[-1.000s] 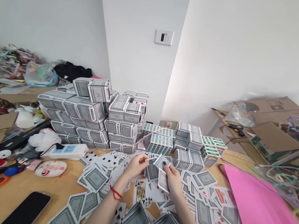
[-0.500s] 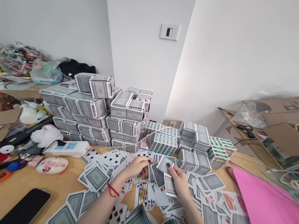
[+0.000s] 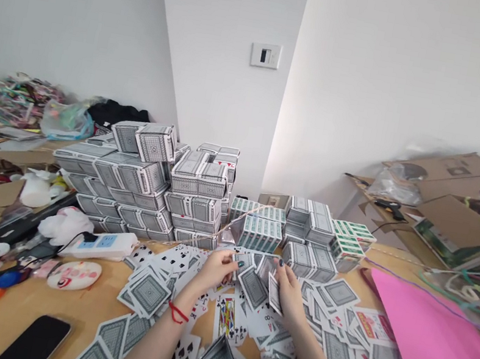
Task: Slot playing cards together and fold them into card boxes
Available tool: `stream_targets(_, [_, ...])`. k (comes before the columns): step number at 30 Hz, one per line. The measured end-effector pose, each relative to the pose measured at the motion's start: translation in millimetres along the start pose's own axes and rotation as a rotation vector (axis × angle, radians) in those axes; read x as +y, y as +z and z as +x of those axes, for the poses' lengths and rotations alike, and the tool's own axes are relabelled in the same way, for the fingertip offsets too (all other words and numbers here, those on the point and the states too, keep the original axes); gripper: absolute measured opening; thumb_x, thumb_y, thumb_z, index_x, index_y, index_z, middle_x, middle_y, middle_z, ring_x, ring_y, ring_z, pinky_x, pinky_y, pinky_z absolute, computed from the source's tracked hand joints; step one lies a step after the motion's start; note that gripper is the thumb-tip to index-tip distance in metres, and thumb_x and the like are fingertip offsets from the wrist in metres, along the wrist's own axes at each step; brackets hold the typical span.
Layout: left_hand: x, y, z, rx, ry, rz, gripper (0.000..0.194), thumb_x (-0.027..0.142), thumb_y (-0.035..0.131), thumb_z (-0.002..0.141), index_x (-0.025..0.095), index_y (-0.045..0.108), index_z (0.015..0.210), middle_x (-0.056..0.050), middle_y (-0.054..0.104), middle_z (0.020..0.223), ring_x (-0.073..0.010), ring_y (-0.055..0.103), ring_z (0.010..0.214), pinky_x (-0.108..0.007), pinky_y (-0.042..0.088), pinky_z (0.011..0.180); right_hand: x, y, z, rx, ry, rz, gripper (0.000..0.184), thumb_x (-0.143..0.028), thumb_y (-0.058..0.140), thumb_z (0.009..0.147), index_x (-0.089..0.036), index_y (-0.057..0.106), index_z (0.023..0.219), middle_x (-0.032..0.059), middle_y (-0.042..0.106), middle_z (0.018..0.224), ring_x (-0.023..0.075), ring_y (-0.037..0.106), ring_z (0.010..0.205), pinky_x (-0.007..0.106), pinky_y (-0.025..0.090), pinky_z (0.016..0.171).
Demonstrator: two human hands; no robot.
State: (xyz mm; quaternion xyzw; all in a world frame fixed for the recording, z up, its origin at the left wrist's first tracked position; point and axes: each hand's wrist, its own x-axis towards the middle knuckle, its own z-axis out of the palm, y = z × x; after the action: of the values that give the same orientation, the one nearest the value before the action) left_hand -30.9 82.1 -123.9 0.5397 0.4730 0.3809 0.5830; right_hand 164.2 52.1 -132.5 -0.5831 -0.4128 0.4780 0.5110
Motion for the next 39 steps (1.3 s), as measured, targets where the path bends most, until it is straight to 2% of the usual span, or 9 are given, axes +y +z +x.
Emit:
stream_targets(3, [2,-3.1,-1,0.044,0.004,-0.027,0.017,0.032,0.057,0.073,0.016,0.052,0.074,0.006,0.048,0.043,-0.0068,0.041,0.036,-0.018,0.03,0.039,2,1,1,-0.015,0.033,0.049,0.051,-0.059,0.044,0.075,-0.016,0.062,0.095,-0.0054,0.04,0.046,0.0141,0.039,0.042,0.025,0.031,0.042])
stream_targets(7, [4,-3.6,-2,0.075,0.005,-0.063,0.019,0.035,0.055,0.074,0.018,0.049,0.076,0.007,0.048,0.043,-0.0079,0.043,0.035,-0.018,0.028,0.038,3,3,1,-0.035,0.004,0.13,0.045,-0.057,0.048,0.075,-0.017,0.061,0.092,-0.0033,0.048,0.055,0.0137,0.045,0.049,0.024,0.037,0.048])
stream_targets(10, [7,-1.9,-3,0.104,0.014,-0.077,0.02,0.035,0.056,0.073,0.017,0.052,0.081,0.007,0.049,0.046,-0.0082,0.045,0.038,-0.018,0.03,0.039,3,2,0,-0.181,-0.061,0.102,0.04,-0.05,0.057,0.073,-0.02,0.06,0.098,0.0,0.058,0.07,0.0152,0.054,0.061,0.026,0.044,0.057])
stream_targets(13, [11,0.0,-4,0.12,0.042,-0.098,0.025,0.031,0.061,0.069,0.016,0.057,0.088,0.004,0.056,0.057,-0.0094,0.051,0.048,-0.019,0.036,0.045,2,1,-2,-0.361,-0.094,0.065,0.052,-0.038,0.075,0.058,-0.021,0.059,0.105,0.005,0.062,0.095,0.0193,0.059,0.08,0.029,0.047,0.07])
stream_targets(16, [13,-0.4,-4,0.105,0.046,-0.135,0.028,0.029,0.065,0.065,0.015,0.059,0.088,0.002,0.059,0.064,-0.0108,0.053,0.053,-0.02,0.04,0.049,3,1,-2,-0.449,-0.056,0.061,0.047,-0.035,0.079,0.052,-0.016,0.064,0.093,0.0103,0.058,0.111,0.0246,0.059,0.092,0.032,0.049,0.076])
stream_targets(20, [11,-4.8,-4,0.07,0.059,-0.275,0.023,0.029,0.063,0.065,0.014,0.058,0.081,0.0,0.059,0.067,-0.0115,0.055,0.057,-0.021,0.044,0.053,4,1,-3,-0.435,0.02,0.176,0.032,-0.038,0.076,0.057,-0.014,0.063,0.074,0.0082,0.063,0.095,0.022,0.062,0.08,0.032,0.051,0.071])
stream_targets(26, [15,-8.2,-9,0.025,-0.022,-0.317,0.025,0.033,0.062,0.068,0.016,0.057,0.085,-0.001,0.061,0.07,-0.0133,0.058,0.058,-0.026,0.05,0.056,6,2,-1,-0.321,0.06,0.401,0.034,-0.046,0.068,0.068,-0.019,0.055,0.084,0.0009,0.061,0.074,0.0158,0.06,0.062,0.028,0.053,0.051])
stream_targets(31, [14,-11.7,-9,0.015,-0.017,-0.167,0.024,0.03,0.061,0.071,0.015,0.059,0.09,0.001,0.057,0.064,-0.0093,0.052,0.049,-0.021,0.045,0.047,10,-1,3,-0.27,0.015,0.413,0.032,-0.048,0.063,0.072,-0.021,0.05,0.081,-0.0078,0.048,0.05,0.0064,0.041,0.034,0.017,0.033,0.033])
stream_targets(39, [10,-6.3,-8,-0.059,0.048,0.005,0.03,0.031,0.058,0.074,0.017,0.06,0.1,0.0,0.057,0.069,-0.0104,0.053,0.051,-0.024,0.048,0.051,4,5,0,-0.287,-0.056,0.428,0.04,-0.05,0.065,0.069,-0.019,0.052,0.091,0.0023,0.064,0.069,0.0178,0.064,0.064,0.029,0.051,0.059])
